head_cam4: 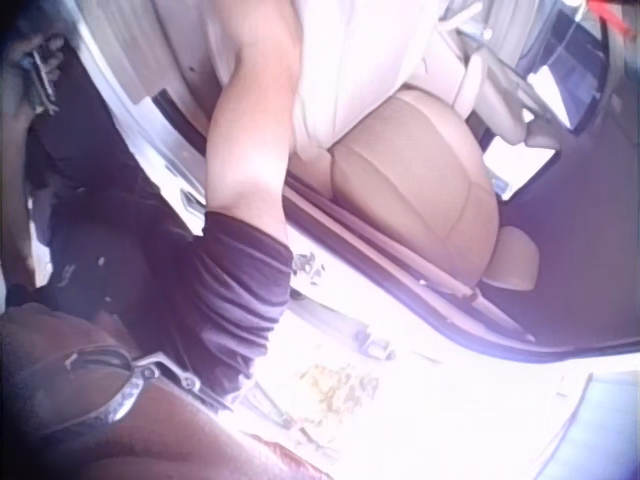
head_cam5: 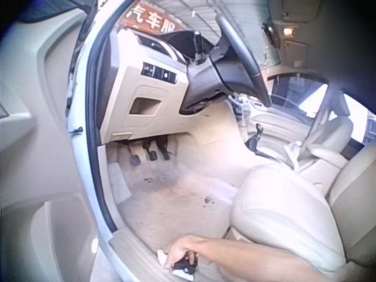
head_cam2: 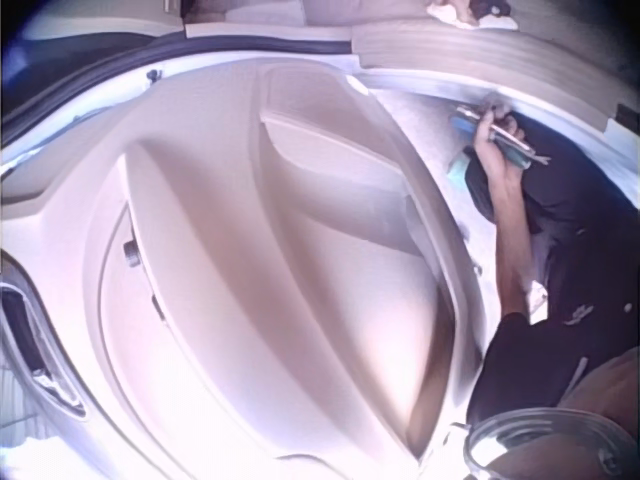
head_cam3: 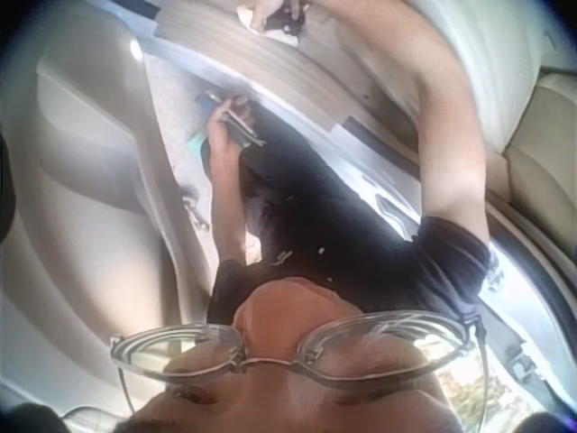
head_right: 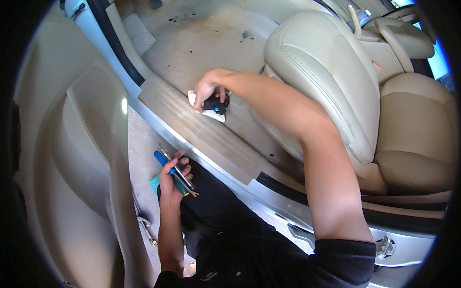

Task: The person reassembles interior trim panels on the driver side of a white car. They use a ratchet and screwdriver to fasten screws, then snap plastic trim pieces and a door seal into place. Tools and fasteners are organized on the floor mat during the process.

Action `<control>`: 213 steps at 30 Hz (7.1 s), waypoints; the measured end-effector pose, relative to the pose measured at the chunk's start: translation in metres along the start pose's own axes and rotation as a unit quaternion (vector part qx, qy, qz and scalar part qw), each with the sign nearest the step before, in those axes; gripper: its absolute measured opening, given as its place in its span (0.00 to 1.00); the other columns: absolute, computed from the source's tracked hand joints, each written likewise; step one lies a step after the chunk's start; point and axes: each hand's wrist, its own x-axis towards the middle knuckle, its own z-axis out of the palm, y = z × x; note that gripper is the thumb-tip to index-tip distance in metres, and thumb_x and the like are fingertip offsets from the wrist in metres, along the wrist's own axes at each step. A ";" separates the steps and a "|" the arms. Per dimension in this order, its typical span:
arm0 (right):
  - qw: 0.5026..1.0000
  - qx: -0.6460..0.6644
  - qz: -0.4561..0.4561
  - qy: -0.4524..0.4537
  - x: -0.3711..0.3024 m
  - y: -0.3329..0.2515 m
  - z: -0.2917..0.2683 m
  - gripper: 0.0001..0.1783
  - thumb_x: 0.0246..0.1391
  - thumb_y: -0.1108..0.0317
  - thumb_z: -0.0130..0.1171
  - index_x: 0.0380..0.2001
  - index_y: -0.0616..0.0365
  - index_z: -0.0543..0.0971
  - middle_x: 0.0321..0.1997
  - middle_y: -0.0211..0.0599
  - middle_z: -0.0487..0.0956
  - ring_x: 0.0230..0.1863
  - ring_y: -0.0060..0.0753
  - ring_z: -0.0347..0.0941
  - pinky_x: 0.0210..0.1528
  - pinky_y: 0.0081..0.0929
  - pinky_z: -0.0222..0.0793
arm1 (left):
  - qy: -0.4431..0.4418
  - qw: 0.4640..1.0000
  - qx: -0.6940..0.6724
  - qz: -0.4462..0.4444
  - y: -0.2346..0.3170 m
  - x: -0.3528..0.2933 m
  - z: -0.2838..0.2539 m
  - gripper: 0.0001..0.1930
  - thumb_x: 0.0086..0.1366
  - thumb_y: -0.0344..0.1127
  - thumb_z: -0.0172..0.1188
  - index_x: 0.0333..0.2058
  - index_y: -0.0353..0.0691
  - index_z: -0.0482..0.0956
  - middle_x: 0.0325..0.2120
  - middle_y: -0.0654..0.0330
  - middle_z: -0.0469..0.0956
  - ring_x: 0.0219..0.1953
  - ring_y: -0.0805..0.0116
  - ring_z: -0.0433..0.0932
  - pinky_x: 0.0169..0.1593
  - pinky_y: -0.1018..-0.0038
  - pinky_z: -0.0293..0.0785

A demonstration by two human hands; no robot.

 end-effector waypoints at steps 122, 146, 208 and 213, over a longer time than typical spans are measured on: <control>0.974 0.102 -0.166 0.114 0.328 -0.188 0.397 0.43 0.45 0.52 0.82 0.60 0.70 0.81 0.68 0.61 0.77 0.71 0.62 0.73 0.72 0.53 0.71 | 0.405 0.912 -0.065 -0.019 -0.130 -0.137 -0.460 0.20 0.69 0.47 0.57 0.48 0.38 0.83 0.40 0.54 0.88 0.38 0.53 0.87 0.46 0.58 0.85; 0.937 0.039 -0.314 -0.150 0.258 -0.200 0.405 0.28 0.48 0.47 0.80 0.32 0.66 0.89 0.27 0.43 0.86 0.26 0.39 0.80 0.32 0.41 0.75 | 0.249 0.962 0.068 -0.085 -0.074 -0.139 -0.394 0.27 0.65 0.25 0.67 0.63 0.37 0.74 0.46 0.54 0.86 0.44 0.55 0.87 0.52 0.58 0.84; 0.878 -0.090 -0.464 -0.080 0.187 -0.176 0.608 0.31 0.57 0.70 0.68 0.65 0.49 0.78 0.45 0.52 0.87 0.51 0.58 0.85 0.52 0.53 0.80 | 0.176 0.938 -0.159 0.254 -0.145 -0.295 -0.471 0.08 0.75 0.42 0.62 0.44 0.47 0.83 0.37 0.65 0.81 0.36 0.68 0.78 0.50 0.71 0.78; 0.845 -0.004 -0.505 -0.175 0.158 -0.247 0.743 0.18 0.68 0.58 0.56 0.55 0.51 0.82 0.44 0.50 0.87 0.45 0.58 0.85 0.49 0.53 0.80 | 0.211 0.922 -0.160 0.281 -0.162 -0.321 -0.465 0.08 0.76 0.43 0.62 0.44 0.47 0.83 0.36 0.65 0.81 0.37 0.69 0.77 0.50 0.71 0.77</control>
